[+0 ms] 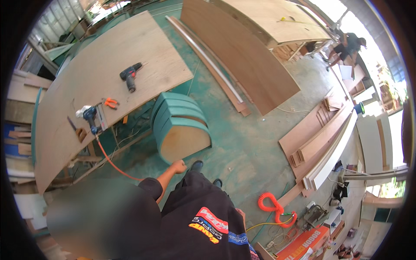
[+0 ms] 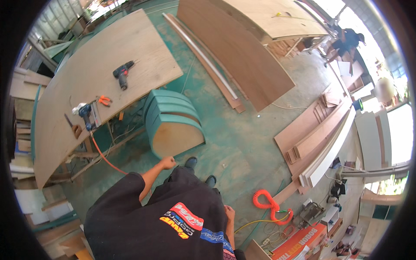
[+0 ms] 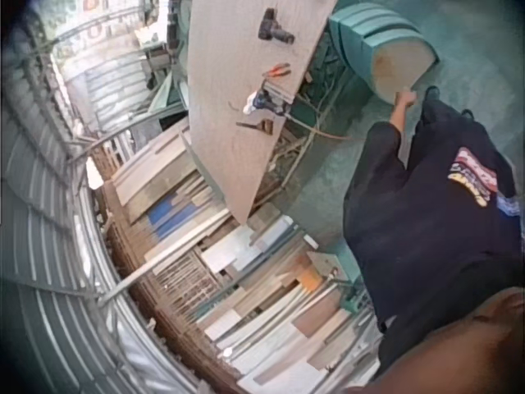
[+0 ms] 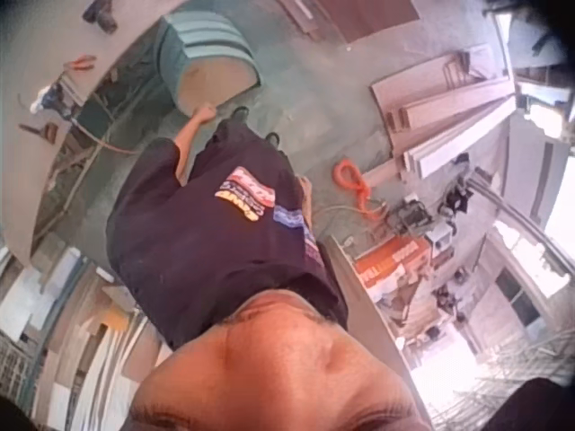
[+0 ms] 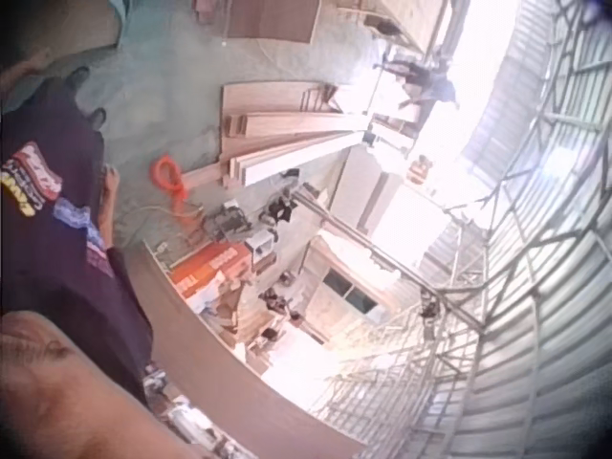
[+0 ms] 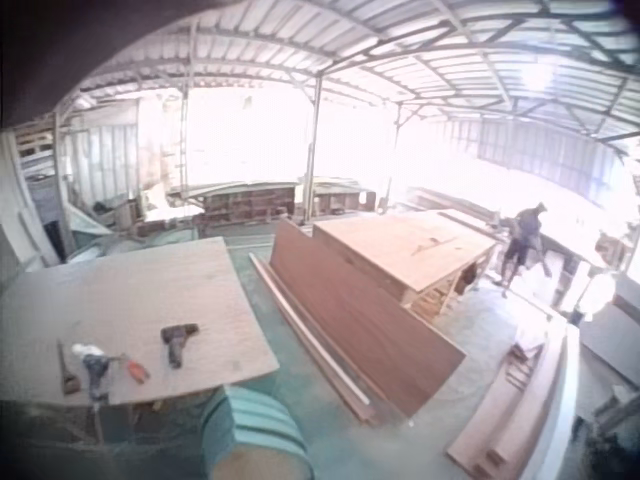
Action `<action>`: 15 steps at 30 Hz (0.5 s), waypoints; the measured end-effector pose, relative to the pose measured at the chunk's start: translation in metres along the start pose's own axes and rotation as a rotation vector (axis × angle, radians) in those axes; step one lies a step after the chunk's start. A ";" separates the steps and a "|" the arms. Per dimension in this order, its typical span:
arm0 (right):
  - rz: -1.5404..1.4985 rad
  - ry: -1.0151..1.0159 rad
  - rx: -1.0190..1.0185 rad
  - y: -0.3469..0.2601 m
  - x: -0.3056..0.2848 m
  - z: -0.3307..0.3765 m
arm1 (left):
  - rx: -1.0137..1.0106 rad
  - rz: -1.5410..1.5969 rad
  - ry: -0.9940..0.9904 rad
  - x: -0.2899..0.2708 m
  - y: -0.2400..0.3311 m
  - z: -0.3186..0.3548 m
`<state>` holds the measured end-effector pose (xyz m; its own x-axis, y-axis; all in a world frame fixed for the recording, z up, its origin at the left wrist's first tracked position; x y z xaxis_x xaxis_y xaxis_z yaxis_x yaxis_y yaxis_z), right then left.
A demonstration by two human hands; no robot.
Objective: The person attaches a curved wooden piece to a flat wooden board using a pneumatic nailer and then trims a section of wood with a hand saw before picking up the assembly.
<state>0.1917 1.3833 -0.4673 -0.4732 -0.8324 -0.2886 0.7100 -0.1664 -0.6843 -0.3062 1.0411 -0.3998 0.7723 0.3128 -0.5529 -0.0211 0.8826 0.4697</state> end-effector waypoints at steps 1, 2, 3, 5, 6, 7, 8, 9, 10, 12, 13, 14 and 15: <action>0.030 -0.053 -0.035 0.004 0.015 0.002 | 0.119 -0.014 0.070 0.003 -0.001 0.027; 0.040 -0.066 -0.045 0.002 0.019 0.005 | 0.131 -0.052 -0.003 0.010 0.001 0.040; 0.034 -0.072 -0.038 0.002 0.024 0.010 | 0.146 -0.090 -0.079 0.016 0.004 0.052; 0.059 -0.113 -0.024 -0.013 0.026 0.019 | 0.098 -0.077 -0.096 0.023 -0.018 0.077; 0.057 -0.122 -0.011 -0.022 0.025 0.024 | 0.061 -0.053 -0.045 0.020 -0.033 0.087; 0.055 -0.130 -0.008 -0.030 0.023 0.026 | 0.030 -0.028 0.005 0.018 -0.047 0.098; 0.048 -0.129 -0.006 -0.036 0.017 0.025 | 0.077 -0.040 0.115 0.008 -0.051 0.113; 0.041 -0.129 -0.004 -0.041 0.014 0.025 | 0.123 -0.052 0.225 -0.003 -0.055 0.130; 0.041 -0.099 0.029 -0.044 0.000 0.024 | -0.030 0.046 -0.037 0.008 -0.055 0.140; 0.045 -0.096 0.110 -0.066 -0.014 0.023 | -0.318 0.181 -0.421 -0.006 -0.040 0.215; 0.029 -0.088 0.167 -0.076 -0.020 0.023 | -0.425 0.206 -0.556 -0.011 -0.035 0.248; 0.014 -0.083 0.224 -0.092 -0.023 0.026 | -0.454 0.302 -0.725 -0.010 -0.020 0.282; -0.002 -0.078 0.281 -0.101 -0.026 0.028 | -0.477 0.397 -0.894 -0.008 -0.001 0.313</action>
<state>0.1468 1.4069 -0.3724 -0.4413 -0.8680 -0.2276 0.8306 -0.2991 -0.4697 -0.1137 0.9283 -0.1806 0.8348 0.4072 0.3704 -0.4663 0.8808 0.0824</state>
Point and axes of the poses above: each hand's wrist, its own z-axis away from the middle knuckle, its own x-axis out of the palm, y = z × x, the point moved 10 cm from there along -z, towards the middle knuckle, and after that the axes turned 1 degree about y, right-handed, at the moved point
